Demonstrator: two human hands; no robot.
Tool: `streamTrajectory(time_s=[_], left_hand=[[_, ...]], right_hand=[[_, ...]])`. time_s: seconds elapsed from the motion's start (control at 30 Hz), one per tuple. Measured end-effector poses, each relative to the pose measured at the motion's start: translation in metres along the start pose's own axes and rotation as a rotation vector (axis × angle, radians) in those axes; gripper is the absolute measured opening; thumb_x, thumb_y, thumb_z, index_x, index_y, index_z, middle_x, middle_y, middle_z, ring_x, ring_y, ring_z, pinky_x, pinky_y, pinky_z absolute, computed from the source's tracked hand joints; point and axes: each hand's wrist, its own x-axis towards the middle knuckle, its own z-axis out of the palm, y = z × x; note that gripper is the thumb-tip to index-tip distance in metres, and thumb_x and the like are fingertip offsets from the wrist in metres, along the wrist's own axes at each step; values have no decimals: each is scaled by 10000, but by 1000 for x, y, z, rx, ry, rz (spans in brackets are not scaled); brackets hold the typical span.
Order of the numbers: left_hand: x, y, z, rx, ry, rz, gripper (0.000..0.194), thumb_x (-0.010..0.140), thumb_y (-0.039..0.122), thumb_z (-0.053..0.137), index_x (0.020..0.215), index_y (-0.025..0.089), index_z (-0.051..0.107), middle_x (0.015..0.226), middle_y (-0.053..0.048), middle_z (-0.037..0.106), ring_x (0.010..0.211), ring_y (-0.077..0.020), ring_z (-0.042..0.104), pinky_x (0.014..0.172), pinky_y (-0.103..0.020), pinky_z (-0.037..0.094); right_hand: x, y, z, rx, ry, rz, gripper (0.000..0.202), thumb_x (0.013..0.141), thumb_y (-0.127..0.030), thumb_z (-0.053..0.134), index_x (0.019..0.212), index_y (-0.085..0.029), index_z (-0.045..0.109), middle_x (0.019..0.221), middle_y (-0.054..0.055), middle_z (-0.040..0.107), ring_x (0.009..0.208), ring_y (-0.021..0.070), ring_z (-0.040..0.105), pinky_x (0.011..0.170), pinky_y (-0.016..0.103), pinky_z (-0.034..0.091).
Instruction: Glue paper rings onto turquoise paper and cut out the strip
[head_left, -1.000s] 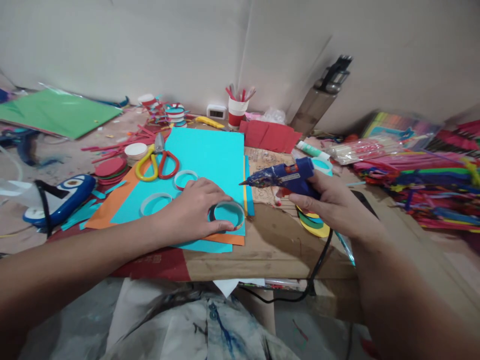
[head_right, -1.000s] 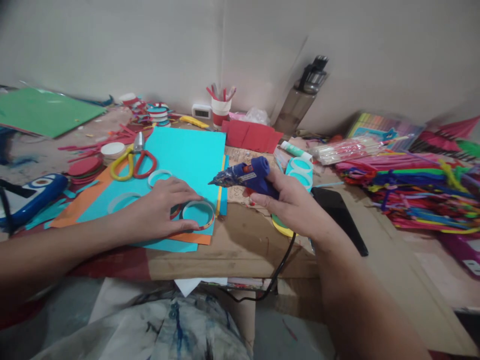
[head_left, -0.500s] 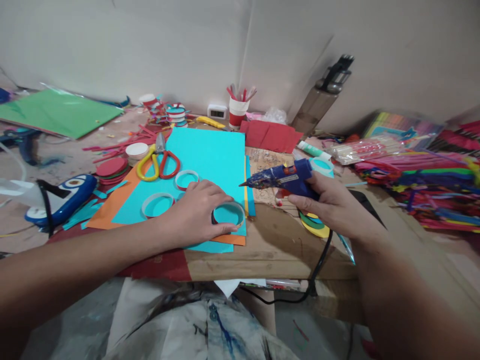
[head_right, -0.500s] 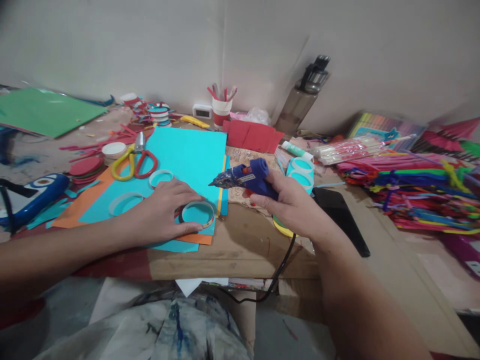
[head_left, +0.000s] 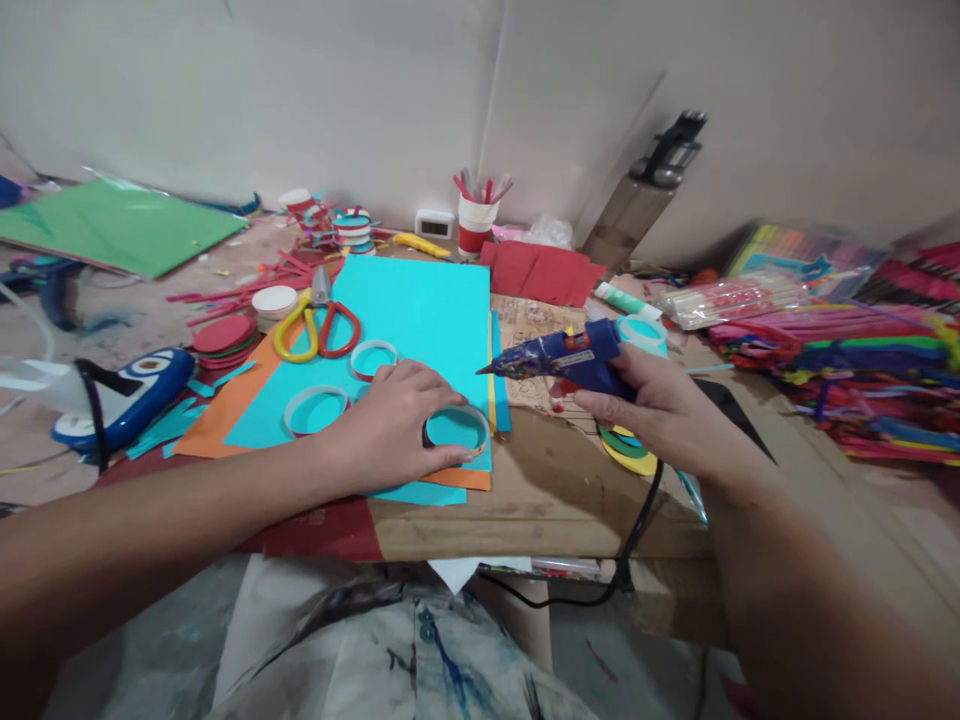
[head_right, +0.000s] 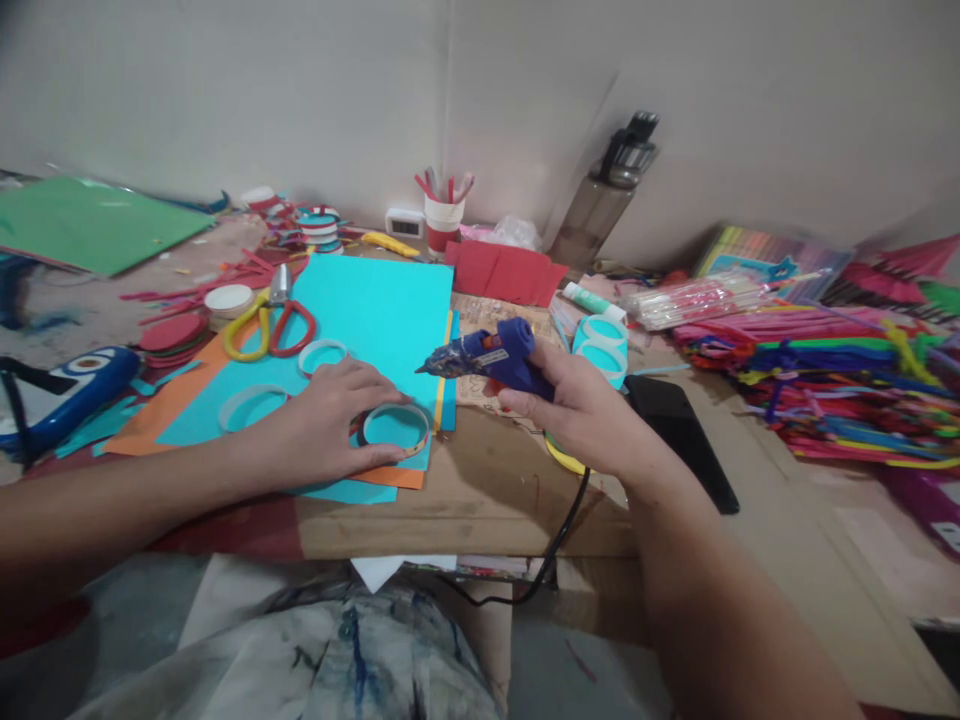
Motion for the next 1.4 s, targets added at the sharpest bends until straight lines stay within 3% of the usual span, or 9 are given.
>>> streamTrajectory(time_s=[0.37, 0.7, 0.93, 1.03, 1.2, 1.4], left_hand=[[1, 1, -2, -34, 16, -9, 502, 841, 565, 753, 1142, 164, 735, 1171, -114, 723, 1154, -325, 612, 1006, -495, 426], [0, -2, -13, -22, 8, -23, 672, 777, 606, 795, 1278, 169, 694, 1272, -138, 701, 1224, -348, 592, 1048, -514, 421], [4, -7, -21, -72, -7, -50, 572, 821, 590, 760, 1220, 181, 738, 1222, -113, 721, 1176, -308, 610, 1028, -461, 447], [2, -5, -17, -35, 42, -69, 554, 804, 596, 771, 1168, 178, 756, 1159, -107, 732, 1102, -306, 623, 997, -475, 449], [-4, 1, -6, 69, 183, 5, 619, 755, 628, 801, 1144, 150, 743, 1139, -122, 718, 1076, -318, 595, 985, -496, 424], [-8, -1, -4, 88, 254, 125, 462, 837, 530, 775, 1090, 146, 725, 1113, -113, 730, 1079, -299, 609, 981, -477, 400]], right_hand=[[-2, -6, -2, 46, 4, 11, 483, 860, -573, 695, 1239, -274, 689, 1148, 61, 740, 1066, 319, 687, 953, 489, 564], [-2, -7, -1, 26, -11, 3, 490, 877, -590, 676, 1255, -277, 681, 1120, 57, 748, 1030, 308, 693, 949, 481, 563], [-2, -4, -3, 23, -9, -20, 535, 884, -608, 657, 1280, -247, 659, 1103, 77, 740, 1004, 298, 692, 904, 453, 574], [-3, -3, -3, 30, -13, -21, 539, 886, -618, 650, 1277, -248, 656, 1080, 72, 741, 958, 286, 695, 854, 429, 585], [-1, -5, -2, 44, -6, -43, 505, 884, -572, 679, 1275, -253, 664, 1162, 76, 736, 1052, 307, 687, 948, 466, 563], [-3, -4, -3, 94, 10, -31, 536, 885, -539, 688, 1336, -256, 630, 1243, 82, 712, 1185, 328, 651, 1031, 501, 530]])
